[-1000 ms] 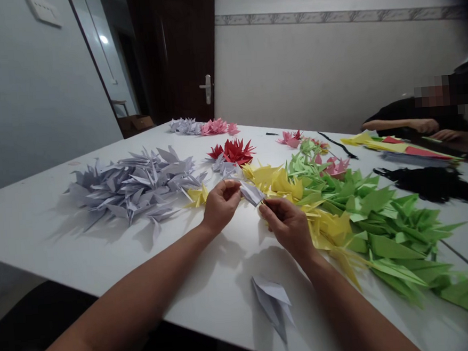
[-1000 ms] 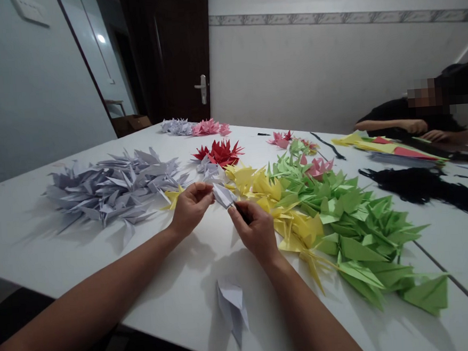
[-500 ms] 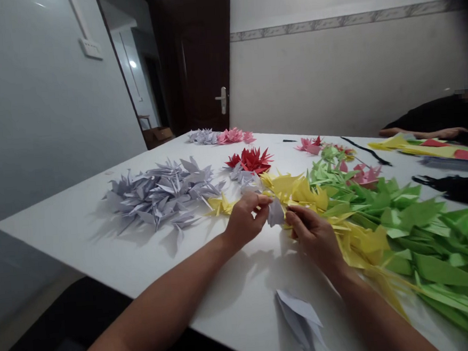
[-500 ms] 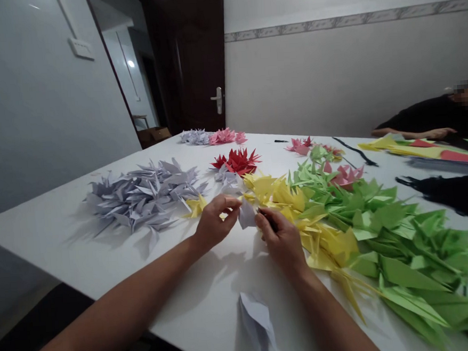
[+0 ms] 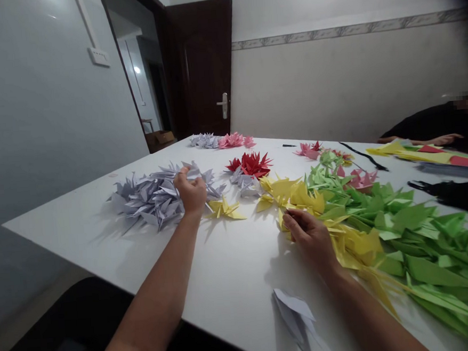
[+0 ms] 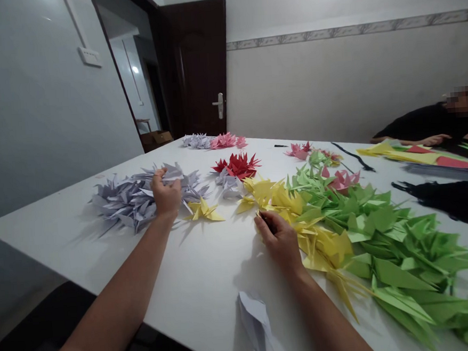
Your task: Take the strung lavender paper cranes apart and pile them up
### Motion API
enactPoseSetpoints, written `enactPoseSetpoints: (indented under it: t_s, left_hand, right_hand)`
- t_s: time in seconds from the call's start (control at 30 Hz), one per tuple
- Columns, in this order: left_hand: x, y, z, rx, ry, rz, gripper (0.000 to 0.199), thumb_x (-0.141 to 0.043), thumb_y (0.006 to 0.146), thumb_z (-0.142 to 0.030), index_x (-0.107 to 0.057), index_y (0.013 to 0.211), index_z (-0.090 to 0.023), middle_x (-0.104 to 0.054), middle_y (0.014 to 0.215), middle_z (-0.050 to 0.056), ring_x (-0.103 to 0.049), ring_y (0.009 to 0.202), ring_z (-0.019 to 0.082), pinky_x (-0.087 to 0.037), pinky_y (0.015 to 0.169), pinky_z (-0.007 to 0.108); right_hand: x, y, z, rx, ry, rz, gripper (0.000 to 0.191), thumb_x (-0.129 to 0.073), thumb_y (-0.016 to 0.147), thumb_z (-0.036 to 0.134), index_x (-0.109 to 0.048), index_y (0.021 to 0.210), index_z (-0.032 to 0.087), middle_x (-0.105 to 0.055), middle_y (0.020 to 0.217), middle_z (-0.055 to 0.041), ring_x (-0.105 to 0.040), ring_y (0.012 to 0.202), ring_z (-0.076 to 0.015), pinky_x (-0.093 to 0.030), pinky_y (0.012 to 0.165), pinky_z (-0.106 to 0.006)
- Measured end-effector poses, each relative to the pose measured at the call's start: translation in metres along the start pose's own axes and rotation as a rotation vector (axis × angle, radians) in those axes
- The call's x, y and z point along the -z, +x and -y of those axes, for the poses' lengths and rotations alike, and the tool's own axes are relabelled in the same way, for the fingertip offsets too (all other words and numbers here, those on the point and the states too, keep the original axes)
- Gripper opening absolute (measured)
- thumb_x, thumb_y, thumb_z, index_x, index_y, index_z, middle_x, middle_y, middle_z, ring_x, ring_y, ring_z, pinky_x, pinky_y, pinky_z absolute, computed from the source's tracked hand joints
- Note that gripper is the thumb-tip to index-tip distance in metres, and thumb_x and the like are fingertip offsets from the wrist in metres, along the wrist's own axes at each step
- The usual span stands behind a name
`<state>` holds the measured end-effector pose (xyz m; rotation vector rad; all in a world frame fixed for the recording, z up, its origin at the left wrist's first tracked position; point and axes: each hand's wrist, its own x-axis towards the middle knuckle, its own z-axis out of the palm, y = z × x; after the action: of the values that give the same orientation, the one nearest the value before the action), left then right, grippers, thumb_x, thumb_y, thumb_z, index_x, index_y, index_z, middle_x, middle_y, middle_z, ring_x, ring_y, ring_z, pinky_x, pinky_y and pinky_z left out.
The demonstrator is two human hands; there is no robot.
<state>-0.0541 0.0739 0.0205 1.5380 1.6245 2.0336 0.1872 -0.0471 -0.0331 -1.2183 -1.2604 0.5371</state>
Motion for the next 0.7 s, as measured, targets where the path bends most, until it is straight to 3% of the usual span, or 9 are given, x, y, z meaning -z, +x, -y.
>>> enactPoseSetpoints:
  t_s: [0.07, 0.17, 0.3, 0.4, 0.5, 0.57, 0.63, 0.7]
  left_hand:
    - [0.001, -0.006, -0.002, -0.028, 0.140, 0.126, 0.034, -0.055, 0.068, -0.013, -0.059, 0.102, -0.015, -0.056, 0.107, 0.012, -0.057, 0.095, 0.021, -0.048, 0.084, 0.032]
    - [0.002, -0.021, -0.012, -0.056, 0.327, 0.421, 0.028, -0.060, 0.066, -0.017, -0.065, 0.094, -0.015, -0.059, 0.091, 0.011, -0.058, 0.087, 0.025, -0.045, 0.087, 0.041]
    - [-0.003, -0.038, -0.019, -0.101, 0.346, 0.676, 0.026, -0.059, 0.066, -0.014, -0.067, 0.091, -0.016, -0.062, 0.083, 0.008, -0.059, 0.075, 0.020, -0.048, 0.079, 0.035]
    - [-0.010, -0.043, -0.018, -0.131, 0.216, 0.734, 0.025, -0.057, 0.067, -0.013, -0.067, 0.090, -0.017, -0.064, 0.089, 0.006, -0.060, 0.072, 0.015, -0.049, 0.074, 0.028]
    - [-0.011, -0.043, -0.021, -0.141, 0.031, 0.636, 0.022, -0.057, 0.071, -0.016, -0.066, 0.091, -0.016, -0.064, 0.092, 0.007, -0.059, 0.071, 0.013, -0.048, 0.071, 0.027]
    - [-0.008, -0.044, -0.028, -0.125, -0.111, 0.658, 0.020, -0.059, 0.072, -0.022, -0.066, 0.089, -0.015, -0.064, 0.082, 0.005, -0.057, 0.066, 0.012, -0.047, 0.064, 0.025]
    - [-0.001, -0.049, -0.040, -0.106, -0.268, 0.893, 0.019, -0.061, 0.073, -0.028, -0.065, 0.087, -0.015, -0.061, 0.072, 0.003, -0.054, 0.061, 0.010, -0.044, 0.057, 0.022]
    - [0.007, -0.061, -0.056, -0.132, -0.364, 1.277, 0.021, -0.063, 0.073, -0.031, -0.066, 0.086, -0.015, -0.062, 0.072, 0.003, -0.054, 0.060, 0.010, -0.042, 0.054, 0.020]
  right_hand:
    - [0.001, 0.000, 0.000, -0.006, 0.008, -0.026, 0.037, -0.063, 0.072, 0.050, -0.065, 0.086, 0.015, -0.060, 0.064, -0.0018, -0.050, 0.051, -0.0115, -0.040, 0.044, -0.023]
    - [0.003, 0.001, -0.001, -0.025, 0.003, -0.066, 0.040, -0.063, 0.072, 0.051, -0.065, 0.087, 0.014, -0.062, 0.067, -0.0027, -0.051, 0.052, -0.0120, -0.043, 0.047, -0.024]
    - [0.003, 0.003, -0.005, -0.041, -0.008, -0.076, 0.042, -0.063, 0.071, 0.053, -0.064, 0.088, 0.014, -0.064, 0.071, -0.0039, -0.054, 0.055, -0.0130, -0.044, 0.051, -0.026]
    - [0.003, 0.004, -0.006, -0.050, -0.001, -0.063, 0.042, -0.064, 0.070, 0.052, -0.064, 0.089, 0.014, -0.065, 0.073, -0.0043, -0.054, 0.056, -0.0132, -0.044, 0.051, -0.026]
    - [0.003, 0.004, -0.003, -0.053, 0.017, -0.074, 0.042, -0.064, 0.070, 0.052, -0.064, 0.087, 0.014, -0.065, 0.073, -0.0046, -0.054, 0.056, -0.0128, -0.044, 0.050, -0.025]
    - [0.003, 0.004, -0.002, -0.055, 0.023, -0.097, 0.041, -0.064, 0.070, 0.052, -0.063, 0.086, 0.014, -0.064, 0.072, -0.0042, -0.053, 0.055, -0.0124, -0.043, 0.050, -0.025]
    - [0.003, 0.004, 0.000, -0.054, 0.022, -0.122, 0.040, -0.064, 0.071, 0.051, -0.063, 0.086, 0.014, -0.063, 0.071, -0.0038, -0.052, 0.055, -0.0121, -0.043, 0.049, -0.024]
    - [0.004, 0.004, 0.000, -0.041, 0.016, -0.136, 0.039, -0.064, 0.072, 0.050, -0.063, 0.086, 0.014, -0.062, 0.071, -0.0032, -0.052, 0.055, -0.0119, -0.043, 0.050, -0.024]
